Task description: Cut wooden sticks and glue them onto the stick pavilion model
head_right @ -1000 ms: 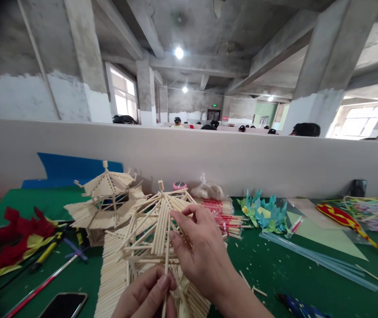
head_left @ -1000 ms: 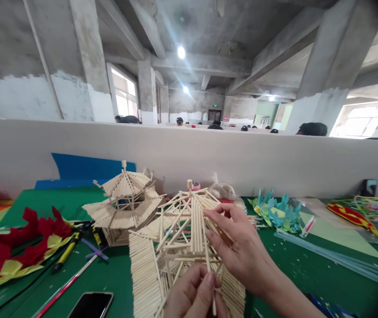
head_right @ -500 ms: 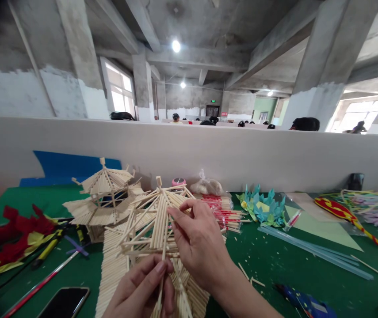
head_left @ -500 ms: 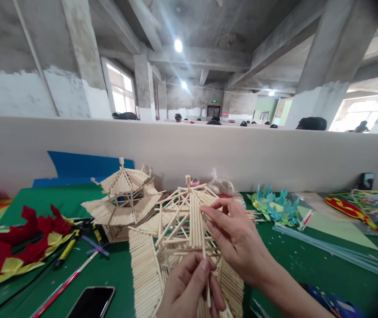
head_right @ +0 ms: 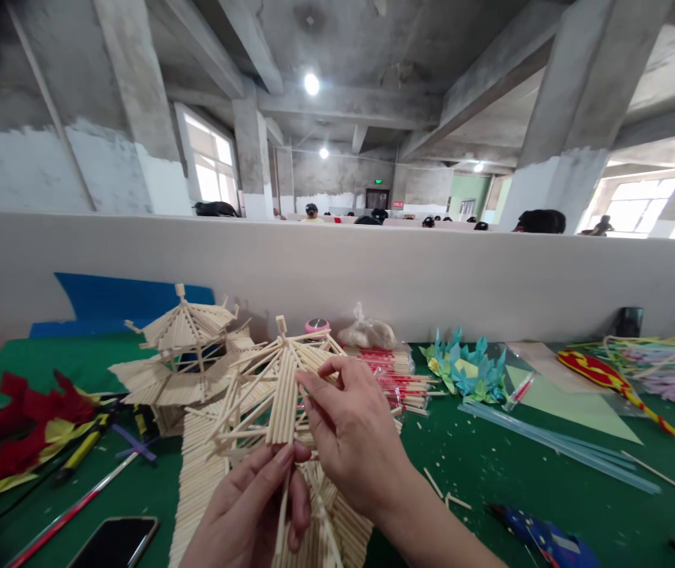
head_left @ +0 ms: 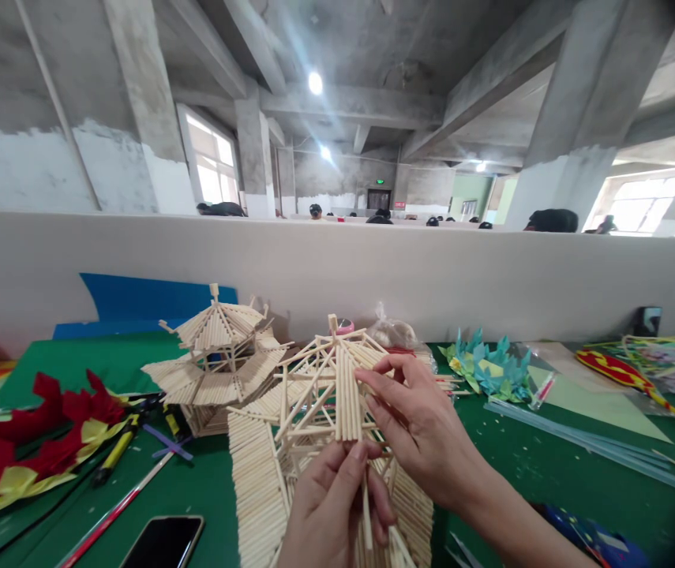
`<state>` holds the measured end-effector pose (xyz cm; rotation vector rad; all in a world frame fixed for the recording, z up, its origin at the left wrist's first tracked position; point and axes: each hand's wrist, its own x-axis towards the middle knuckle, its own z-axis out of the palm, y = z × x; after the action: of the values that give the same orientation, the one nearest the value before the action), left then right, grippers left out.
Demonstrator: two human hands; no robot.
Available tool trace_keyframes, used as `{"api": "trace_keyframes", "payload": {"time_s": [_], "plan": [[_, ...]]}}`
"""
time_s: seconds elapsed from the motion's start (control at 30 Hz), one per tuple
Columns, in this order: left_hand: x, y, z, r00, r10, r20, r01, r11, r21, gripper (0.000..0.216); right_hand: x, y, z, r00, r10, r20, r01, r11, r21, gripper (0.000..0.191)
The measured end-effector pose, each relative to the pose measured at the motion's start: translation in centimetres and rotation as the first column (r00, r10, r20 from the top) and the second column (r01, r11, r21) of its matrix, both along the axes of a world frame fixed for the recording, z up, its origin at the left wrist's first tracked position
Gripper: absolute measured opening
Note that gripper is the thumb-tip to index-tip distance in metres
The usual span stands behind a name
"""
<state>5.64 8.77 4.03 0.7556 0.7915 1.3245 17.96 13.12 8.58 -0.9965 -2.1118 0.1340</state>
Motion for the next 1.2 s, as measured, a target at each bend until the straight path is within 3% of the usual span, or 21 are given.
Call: {"api": "trace_keyframes", "payload": {"time_s": [0.93, 1.2], "plan": [[0.43, 0.44, 0.23, 0.997, 0.078, -0.017, -0.079, 0.997, -0.024, 0.027, 0.13, 0.16, -0.31, 0.999, 0.007, -0.04, -0.007, 1.0, -0.01, 0.03], [0.28, 0.45, 0.06, 1.0, 0.019, -0.01, -0.019, 0.997, -0.077, 0.035, -0.06, 0.2, -0.06, 0.997, 0.008, -0.073, -0.011, 0.999, -0.039, 0.03]]}}
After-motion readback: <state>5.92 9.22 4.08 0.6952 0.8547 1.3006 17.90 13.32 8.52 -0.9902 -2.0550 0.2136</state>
